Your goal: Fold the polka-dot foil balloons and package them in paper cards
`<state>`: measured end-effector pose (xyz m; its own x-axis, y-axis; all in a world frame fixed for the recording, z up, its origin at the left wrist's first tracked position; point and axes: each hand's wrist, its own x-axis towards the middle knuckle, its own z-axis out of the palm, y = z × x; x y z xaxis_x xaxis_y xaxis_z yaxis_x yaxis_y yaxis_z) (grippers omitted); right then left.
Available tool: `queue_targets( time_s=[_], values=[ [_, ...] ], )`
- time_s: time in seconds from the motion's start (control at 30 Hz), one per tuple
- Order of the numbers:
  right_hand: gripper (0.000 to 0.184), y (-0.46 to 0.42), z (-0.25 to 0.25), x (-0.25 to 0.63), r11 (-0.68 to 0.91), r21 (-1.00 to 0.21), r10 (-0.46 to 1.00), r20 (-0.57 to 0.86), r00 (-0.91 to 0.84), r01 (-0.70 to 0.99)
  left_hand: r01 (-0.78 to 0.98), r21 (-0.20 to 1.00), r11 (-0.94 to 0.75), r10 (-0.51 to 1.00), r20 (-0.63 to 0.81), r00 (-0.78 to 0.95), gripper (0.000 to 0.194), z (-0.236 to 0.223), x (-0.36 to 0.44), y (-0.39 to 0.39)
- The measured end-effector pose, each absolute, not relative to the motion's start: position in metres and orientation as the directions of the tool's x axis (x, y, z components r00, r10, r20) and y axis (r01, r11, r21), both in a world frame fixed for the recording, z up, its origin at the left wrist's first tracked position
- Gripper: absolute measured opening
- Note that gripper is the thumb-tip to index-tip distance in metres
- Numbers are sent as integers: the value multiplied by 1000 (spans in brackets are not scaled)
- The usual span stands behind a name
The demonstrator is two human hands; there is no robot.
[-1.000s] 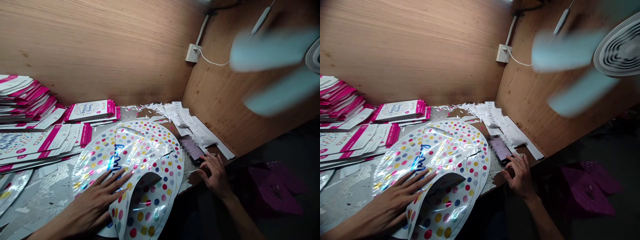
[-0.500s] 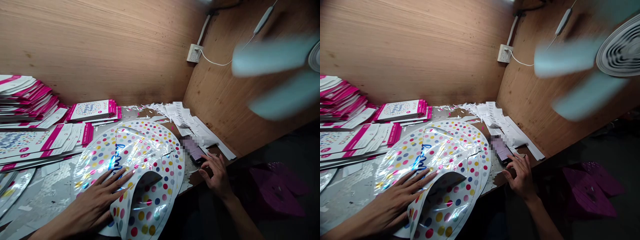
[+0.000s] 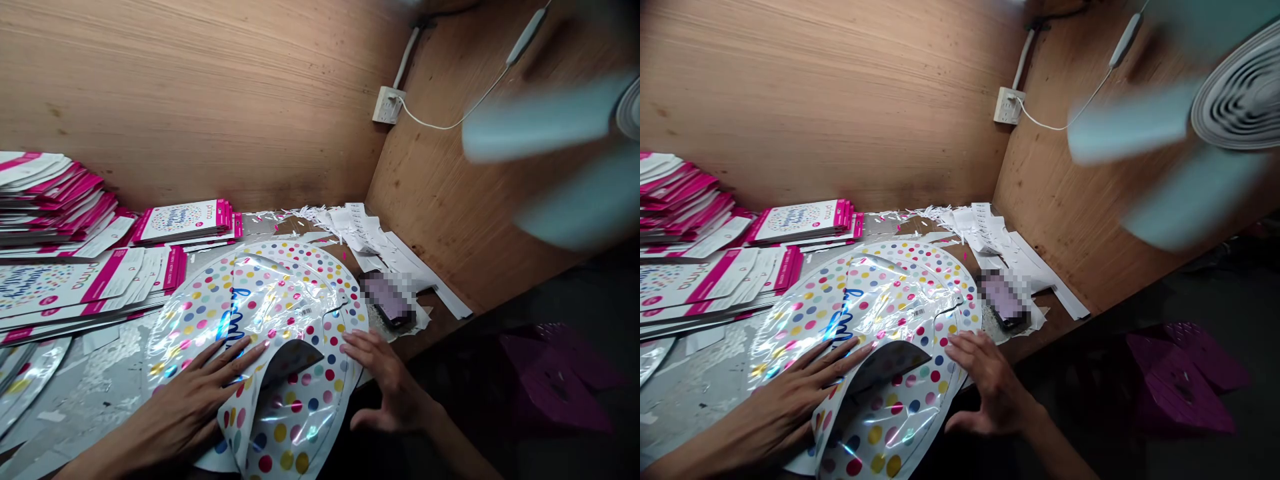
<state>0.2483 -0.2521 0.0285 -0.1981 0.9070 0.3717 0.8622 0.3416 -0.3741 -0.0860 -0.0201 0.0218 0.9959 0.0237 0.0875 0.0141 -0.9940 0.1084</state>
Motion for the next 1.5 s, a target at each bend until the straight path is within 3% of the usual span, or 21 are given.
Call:
queue_targets(
  time_s=[0.07, 0.13, 0.23, 0.33, 0.47, 0.7, 0.8, 0.97, 1.03, 1.23, 1.33, 1.4, 1.5],
  values=[
    [105, -240, 32, 235, 397, -381, 902, 332, -277, 835, -1, 119, -993, 10, 87, 996, 59, 22, -86, -19],
    [99, -230, 33, 229, 417, -394, 897, 325, -300, 819, -9, 121, -993, 2, 91, 996, 58, 21, -86, -19],
    [57, -225, 29, 238, 364, -389, 890, 412, -194, 846, 3, 102, -995, 13, 96, 995, 57, 21, -87, -20],
    [17, -235, 23, 267, 123, -405, 829, 544, 131, 906, 12, 56, -998, 17, 85, 996, 59, 22, -88, -21],
    [17, -260, 15, 306, -144, -381, 722, 591, 360, 913, 2, 29, -1000, 4, 83, 997, 60, 26, -87, -22],
    [20, -279, 8, 318, -181, -354, 766, 534, 357, 918, 13, 51, -999, 20, 127, 992, 59, 36, -81, -24],
    [20, -275, 11, 307, -78, -392, 789, 537, 297, 917, 15, 40, -999, 19, 106, 994, 59, 33, -83, -23],
    [72, -248, 28, 266, 225, -480, 909, 418, -4, 848, -3, 79, -997, 1, 45, 999, 54, 25, -86, -20],
    [79, -231, 39, 243, 322, -497, 909, 400, -117, 806, 5, 122, -993, 9, 31, 999, 53, 29, -85, -23],
    [61, -188, 62, 168, 619, -295, 754, 484, -444, 728, 70, 209, -975, 67, -22, 998, 57, 42, -85, -38],
    [37, -181, 66, 139, 707, -168, 621, 612, -490, 686, 85, 231, -969, 78, -39, 996, 60, 41, -89, -40],
    [20, -182, 68, 124, 752, -133, 553, 661, -507, 646, 94, 235, -967, 84, -53, 995, 64, 41, -90, -42],
    [12, -194, 68, 108, 811, -151, 504, 672, -543, 566, 99, 223, -970, 85, -73, 994, 70, 44, -89, -45]
  ],
)
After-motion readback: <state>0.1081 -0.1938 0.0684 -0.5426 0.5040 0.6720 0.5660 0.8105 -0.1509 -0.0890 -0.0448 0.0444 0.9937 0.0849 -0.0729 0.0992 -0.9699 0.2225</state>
